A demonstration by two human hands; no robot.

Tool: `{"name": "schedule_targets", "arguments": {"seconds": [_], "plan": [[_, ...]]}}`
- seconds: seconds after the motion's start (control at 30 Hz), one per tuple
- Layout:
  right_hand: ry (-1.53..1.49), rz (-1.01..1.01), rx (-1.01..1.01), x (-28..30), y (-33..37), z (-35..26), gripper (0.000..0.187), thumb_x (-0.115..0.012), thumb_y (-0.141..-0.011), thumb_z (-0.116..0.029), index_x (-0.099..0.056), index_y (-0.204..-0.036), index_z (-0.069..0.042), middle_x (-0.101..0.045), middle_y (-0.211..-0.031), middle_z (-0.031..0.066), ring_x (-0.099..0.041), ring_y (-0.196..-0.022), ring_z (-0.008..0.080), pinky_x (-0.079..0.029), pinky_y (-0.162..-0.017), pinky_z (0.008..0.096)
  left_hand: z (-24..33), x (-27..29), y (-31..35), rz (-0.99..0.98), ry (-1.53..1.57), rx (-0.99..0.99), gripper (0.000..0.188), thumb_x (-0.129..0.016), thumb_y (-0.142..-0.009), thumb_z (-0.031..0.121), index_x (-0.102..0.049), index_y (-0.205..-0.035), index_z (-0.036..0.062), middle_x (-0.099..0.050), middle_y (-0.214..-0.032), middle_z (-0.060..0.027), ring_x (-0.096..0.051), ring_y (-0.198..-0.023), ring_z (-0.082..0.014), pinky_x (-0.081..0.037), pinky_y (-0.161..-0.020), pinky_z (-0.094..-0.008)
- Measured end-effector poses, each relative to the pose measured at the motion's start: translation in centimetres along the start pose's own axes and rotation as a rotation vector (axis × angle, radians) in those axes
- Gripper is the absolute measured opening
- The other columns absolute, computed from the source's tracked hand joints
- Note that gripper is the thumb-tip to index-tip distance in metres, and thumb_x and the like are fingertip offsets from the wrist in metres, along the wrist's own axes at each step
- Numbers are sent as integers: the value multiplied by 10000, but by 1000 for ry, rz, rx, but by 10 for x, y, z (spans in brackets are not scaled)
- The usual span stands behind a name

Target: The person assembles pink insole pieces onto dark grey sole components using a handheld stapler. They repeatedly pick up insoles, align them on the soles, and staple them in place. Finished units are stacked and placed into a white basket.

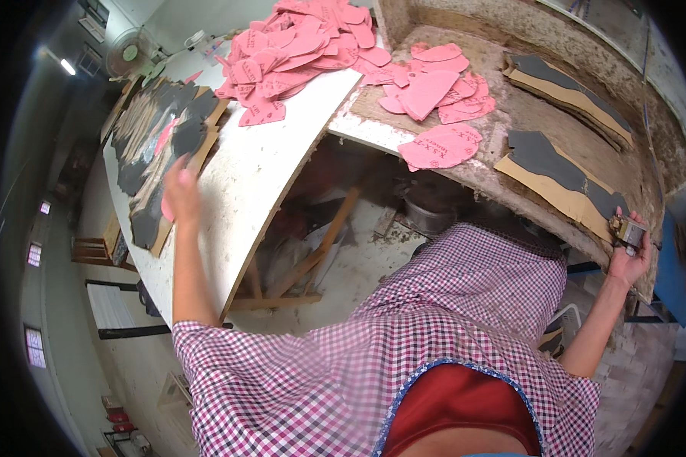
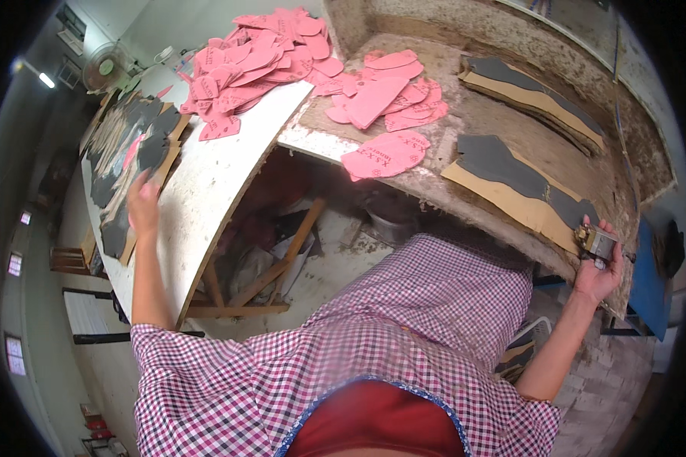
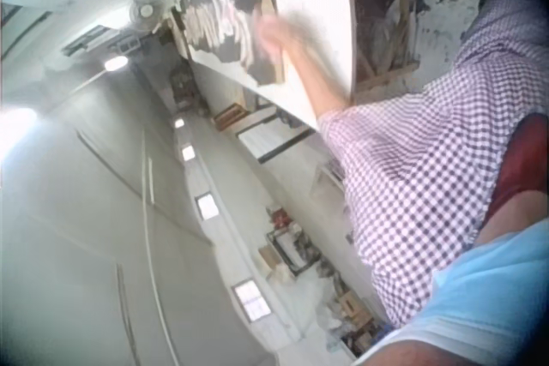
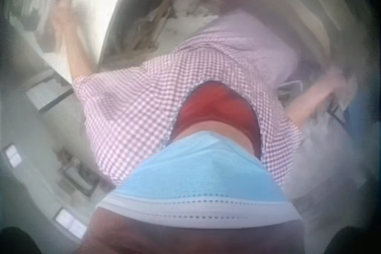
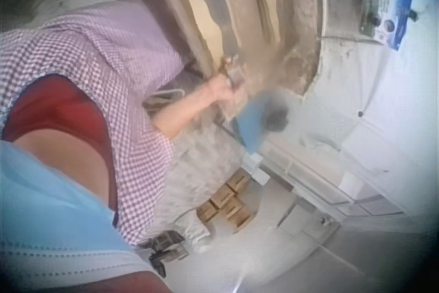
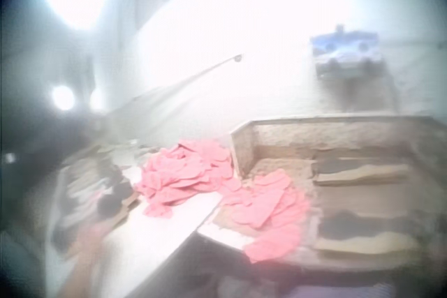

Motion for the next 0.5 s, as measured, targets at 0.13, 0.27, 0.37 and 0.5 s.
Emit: {"name": "schedule_targets", "arguments": {"seconds": [0.13, 0.27, 0.37, 0.5], "plan": [[-82, -296, -134, 32, -22, -13, 345, -556, -916, -108, -524, -1181, 110, -558, -1241, 272, -507, -1236, 392, -259, -1137, 672, 187, -115, -11, -271, 517, -282, 189, -670, -898, 120, -700, -1058, 24, -687, -1028, -139, -644, -977, -269, -486, -864, -341], [24, -393, -131, 29, -8, -6, 439, -572, -907, -151, -488, -1236, 126, -545, -1277, 271, -482, -1249, 440, -278, -1133, 630, 336, -181, -9, -527, 358, -340, 500, -634, -884, 471, -711, -1036, 1, -688, -1013, -227, -658, -979, -370, -506, -853, -419], [66, -355, -79, 12, -2, 9, 283, -575, -896, -104, -551, -1145, 29, -605, -1148, 226, -558, -1156, 371, -348, -1085, 664, 374, -217, -12, -739, -60, -338, 729, -659, -763, 645, -698, -957, -57, -686, -930, -291, -684, -914, -402, -537, -784, -473], [149, -493, 125, -42, 53, 9, 253, -582, -890, -25, -541, -1140, -19, -624, -1091, 178, -592, -1115, 329, -460, -1004, 628, 399, -218, -11, -815, -146, -356, 660, -686, -754, 582, -697, -880, -65, -694, -884, -272, -693, -860, -396, -541, -744, -463]]}}
Point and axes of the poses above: each hand's wrist, its own y-axis away from the middle knuckle, its own x-axis out of the back of the hand, z = x × y, the point moved 2 cm from there along -y, towards the middle knuckle
